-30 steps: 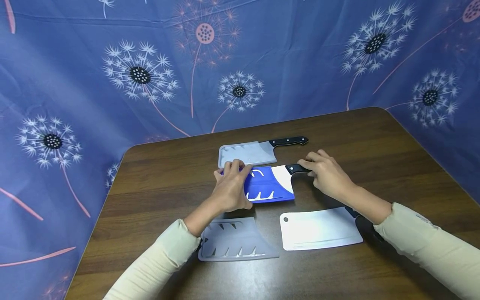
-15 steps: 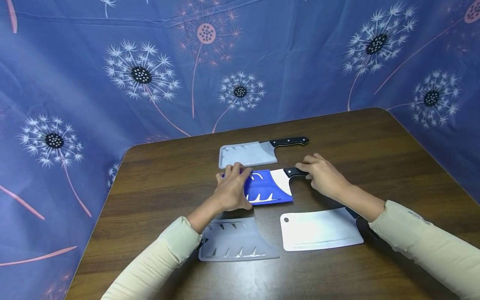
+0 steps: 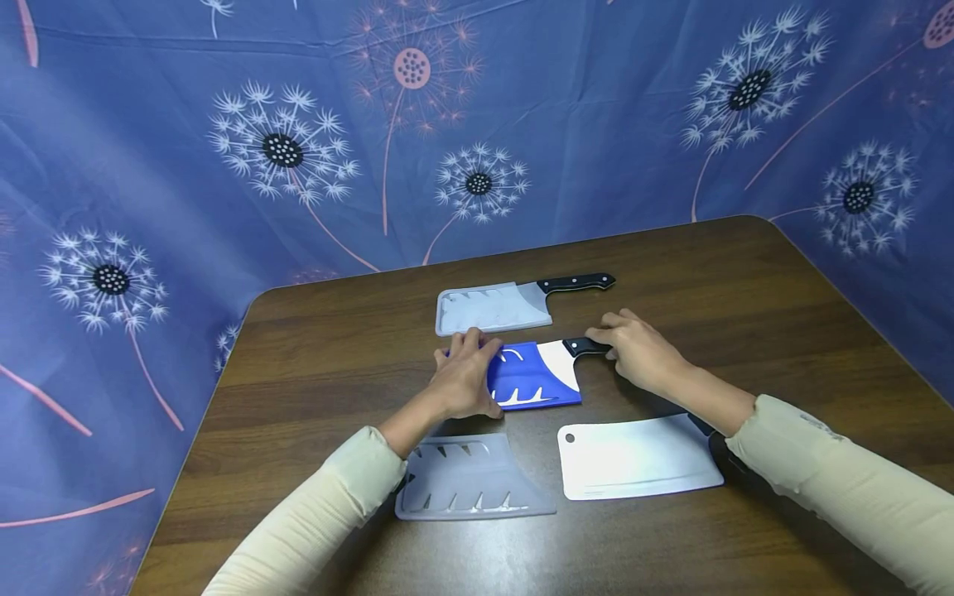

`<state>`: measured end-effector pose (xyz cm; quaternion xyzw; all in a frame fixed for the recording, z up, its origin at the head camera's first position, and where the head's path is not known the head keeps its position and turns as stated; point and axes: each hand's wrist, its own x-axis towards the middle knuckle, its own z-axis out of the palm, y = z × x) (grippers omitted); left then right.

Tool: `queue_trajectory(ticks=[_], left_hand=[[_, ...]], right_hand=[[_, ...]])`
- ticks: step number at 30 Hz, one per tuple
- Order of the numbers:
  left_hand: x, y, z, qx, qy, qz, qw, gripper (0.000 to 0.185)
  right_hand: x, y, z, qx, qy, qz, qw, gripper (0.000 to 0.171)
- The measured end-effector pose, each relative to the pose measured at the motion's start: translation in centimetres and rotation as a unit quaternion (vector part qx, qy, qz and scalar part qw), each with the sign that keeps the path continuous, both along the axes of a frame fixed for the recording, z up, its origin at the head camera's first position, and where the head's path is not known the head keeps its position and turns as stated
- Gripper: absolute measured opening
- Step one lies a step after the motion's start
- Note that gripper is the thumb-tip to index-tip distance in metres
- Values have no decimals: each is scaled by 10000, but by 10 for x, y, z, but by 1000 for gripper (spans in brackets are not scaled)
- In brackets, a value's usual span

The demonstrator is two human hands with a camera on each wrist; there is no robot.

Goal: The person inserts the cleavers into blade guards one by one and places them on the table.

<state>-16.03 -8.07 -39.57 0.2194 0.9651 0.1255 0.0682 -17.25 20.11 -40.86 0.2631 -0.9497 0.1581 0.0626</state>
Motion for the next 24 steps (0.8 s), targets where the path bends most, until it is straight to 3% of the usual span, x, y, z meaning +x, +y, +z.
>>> queue_trajectory(ticks=[24], left_hand=[[-5, 0, 0, -58, -636, 79, 9979, 105]], right_hand=[[-2, -3, -6, 185, -139, 8, 9997, 47]])
